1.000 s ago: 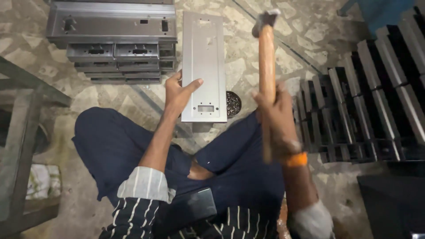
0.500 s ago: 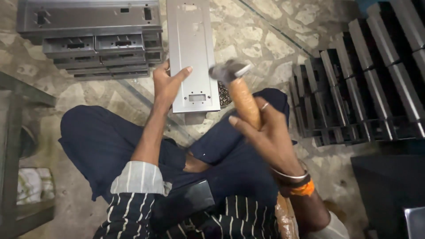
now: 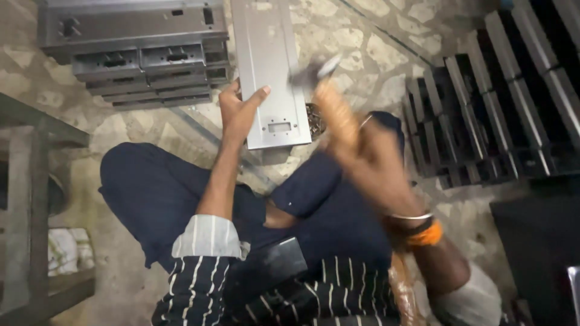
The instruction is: Straightening or finishing metal plates using a hammer and a metal block anvil.
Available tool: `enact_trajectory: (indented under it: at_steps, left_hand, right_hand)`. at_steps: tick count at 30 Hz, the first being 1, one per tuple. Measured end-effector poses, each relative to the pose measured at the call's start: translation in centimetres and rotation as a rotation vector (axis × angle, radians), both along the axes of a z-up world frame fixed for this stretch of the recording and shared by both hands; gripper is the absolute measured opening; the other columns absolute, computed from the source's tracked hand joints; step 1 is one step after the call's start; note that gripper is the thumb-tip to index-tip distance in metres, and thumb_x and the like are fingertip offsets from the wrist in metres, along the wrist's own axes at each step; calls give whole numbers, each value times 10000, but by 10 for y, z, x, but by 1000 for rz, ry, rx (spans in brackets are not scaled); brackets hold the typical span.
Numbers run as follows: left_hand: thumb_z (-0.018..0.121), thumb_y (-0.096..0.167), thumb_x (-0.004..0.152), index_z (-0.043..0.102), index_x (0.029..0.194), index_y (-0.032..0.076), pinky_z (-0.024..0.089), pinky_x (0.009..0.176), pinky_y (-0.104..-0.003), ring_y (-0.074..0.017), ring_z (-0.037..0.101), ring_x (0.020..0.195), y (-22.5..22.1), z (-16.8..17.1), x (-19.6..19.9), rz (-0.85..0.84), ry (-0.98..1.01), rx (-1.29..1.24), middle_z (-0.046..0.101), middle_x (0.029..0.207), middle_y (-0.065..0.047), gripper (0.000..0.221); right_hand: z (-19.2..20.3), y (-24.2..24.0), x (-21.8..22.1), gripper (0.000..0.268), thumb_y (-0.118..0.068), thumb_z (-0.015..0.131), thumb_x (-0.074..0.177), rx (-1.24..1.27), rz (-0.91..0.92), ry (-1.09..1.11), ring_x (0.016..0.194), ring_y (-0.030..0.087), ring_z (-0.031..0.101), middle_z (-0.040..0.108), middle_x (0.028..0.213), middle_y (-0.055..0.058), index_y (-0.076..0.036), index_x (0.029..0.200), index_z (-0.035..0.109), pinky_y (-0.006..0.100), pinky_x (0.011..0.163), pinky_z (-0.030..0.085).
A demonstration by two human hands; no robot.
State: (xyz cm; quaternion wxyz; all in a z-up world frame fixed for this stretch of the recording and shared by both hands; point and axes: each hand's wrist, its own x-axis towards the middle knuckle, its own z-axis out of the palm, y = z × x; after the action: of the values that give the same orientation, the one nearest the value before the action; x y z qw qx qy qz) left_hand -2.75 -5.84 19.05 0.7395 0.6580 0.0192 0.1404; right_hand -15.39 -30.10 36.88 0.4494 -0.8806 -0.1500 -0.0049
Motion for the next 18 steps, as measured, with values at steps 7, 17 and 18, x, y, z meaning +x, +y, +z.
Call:
enact_trajectory:
  at_steps: [7, 17, 18]
  left_hand:
    - [810, 91, 839, 726, 1131, -51, 594, 765, -296, -151, 734, 847, 1, 5, -1, 5, 15, 4, 780, 984, -106, 335]
    - [837, 88, 827, 727, 1143, -60, 583, 800, -295, -155, 724, 885, 5, -14, 2, 32, -40, 38, 777, 1023, -116, 366]
    - [837, 88, 827, 727, 1143, -60, 583, 800, -295, -155, 724, 885, -1, -10, 7, 29, -47, 29, 777, 1023, -116, 366]
  right_hand:
    - [30, -22, 18, 234, -6, 536, 1016, 419, 73, -697, 657, 126, 720, 714, 981, 82, -40, 1227, 630, 272, 559, 557]
    - [-17, 7, -4, 381, -294, 808, 893, -126, -121, 48, 580, 159, 645, 675, 671, 126, 45, 926, 635, 339, 504, 505]
    - [7, 7, -1, 381, -294, 808, 893, -134, -125, 41, 580, 159, 645, 675, 671, 126, 45, 926, 635, 339, 504, 505]
